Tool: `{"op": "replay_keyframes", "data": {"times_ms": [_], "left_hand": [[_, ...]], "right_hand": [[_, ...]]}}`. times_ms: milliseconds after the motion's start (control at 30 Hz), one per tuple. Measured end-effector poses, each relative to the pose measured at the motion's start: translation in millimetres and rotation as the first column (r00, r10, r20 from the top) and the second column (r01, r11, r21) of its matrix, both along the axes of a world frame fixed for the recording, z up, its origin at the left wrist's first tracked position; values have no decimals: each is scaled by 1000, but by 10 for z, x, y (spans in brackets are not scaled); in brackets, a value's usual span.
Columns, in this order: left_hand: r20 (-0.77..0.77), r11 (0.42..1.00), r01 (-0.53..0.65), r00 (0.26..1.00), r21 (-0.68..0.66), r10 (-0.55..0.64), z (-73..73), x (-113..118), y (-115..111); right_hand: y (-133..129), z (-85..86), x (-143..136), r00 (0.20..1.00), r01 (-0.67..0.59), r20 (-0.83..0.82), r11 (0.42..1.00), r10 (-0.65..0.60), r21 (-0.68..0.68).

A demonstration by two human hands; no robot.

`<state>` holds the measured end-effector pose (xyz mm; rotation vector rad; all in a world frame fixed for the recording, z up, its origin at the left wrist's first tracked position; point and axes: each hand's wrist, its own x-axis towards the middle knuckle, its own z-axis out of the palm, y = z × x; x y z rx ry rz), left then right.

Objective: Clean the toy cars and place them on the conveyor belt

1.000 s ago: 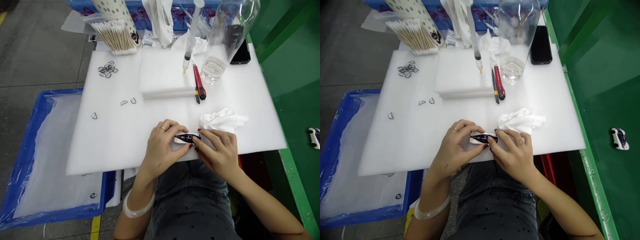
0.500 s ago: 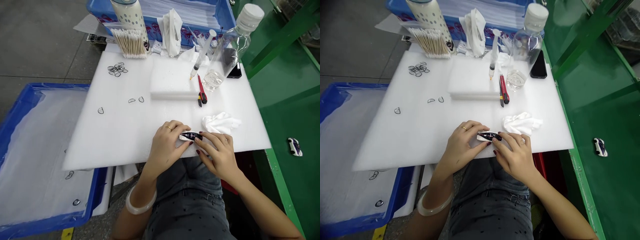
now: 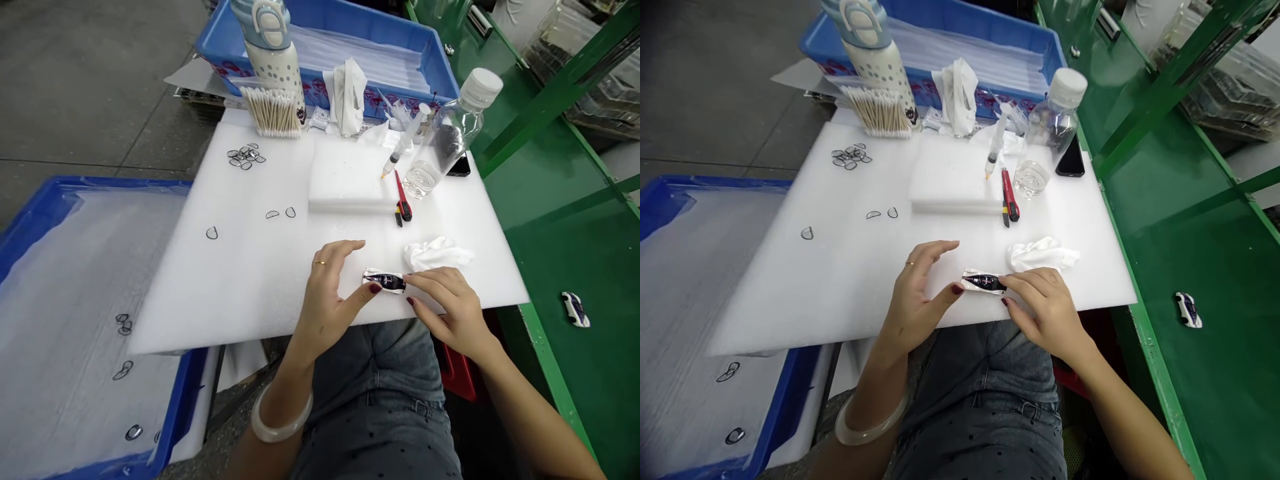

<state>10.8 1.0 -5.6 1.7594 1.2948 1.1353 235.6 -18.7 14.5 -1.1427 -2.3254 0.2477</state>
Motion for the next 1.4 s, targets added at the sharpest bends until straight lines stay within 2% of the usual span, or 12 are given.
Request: {"op": "replay_keyframes", "data": {"times_ms": [200,333,467,567,933,1033,1100,1133,1200,1233,1300,1400], "left_hand": [[-50,996,-75,996,50,78,-35,-4,-9],[-77,995,-102,992,1,101,-55,9,-12],[-142,995,-90,986,-41,83,-14,13,-31],[-201,996,-83,977,-29,76,10,25,-36],[-284,999,-51,957,14,53,27,67,-46],[-297,996,4,954,90,23,-18,80,-42],[-348,986,85,937,146,-30,-55,95,-37],[-388,979,125,920,159,-54,-70,103,-33],[-453,977,152,889,153,-67,-86,111,-23],[-459,980,139,887,144,-58,-85,112,-19],[-415,986,101,909,129,-39,-73,105,-16],[-316,992,50,949,115,-11,-59,100,-30]], "right_hand": [[54,-34,-315,990,10,139,995,-23,95],[96,57,235,969,238,20,948,-248,210],[95,-11,1385,621,783,-169,616,-765,87],[-15,-195,2064,333,941,26,331,-942,-66],[-1040,-223,2558,-20,1000,215,-24,-977,-17],[-894,-118,2350,19,999,153,23,-988,23],[-642,-38,1967,162,984,75,167,-984,67],[-497,-3,1699,277,956,35,279,-960,95],[-223,43,1060,764,635,-28,744,-645,206],[-110,52,725,883,460,10,868,-470,186],[60,49,131,982,159,86,978,-171,133],[271,55,-359,995,-96,24,995,95,19]]}}
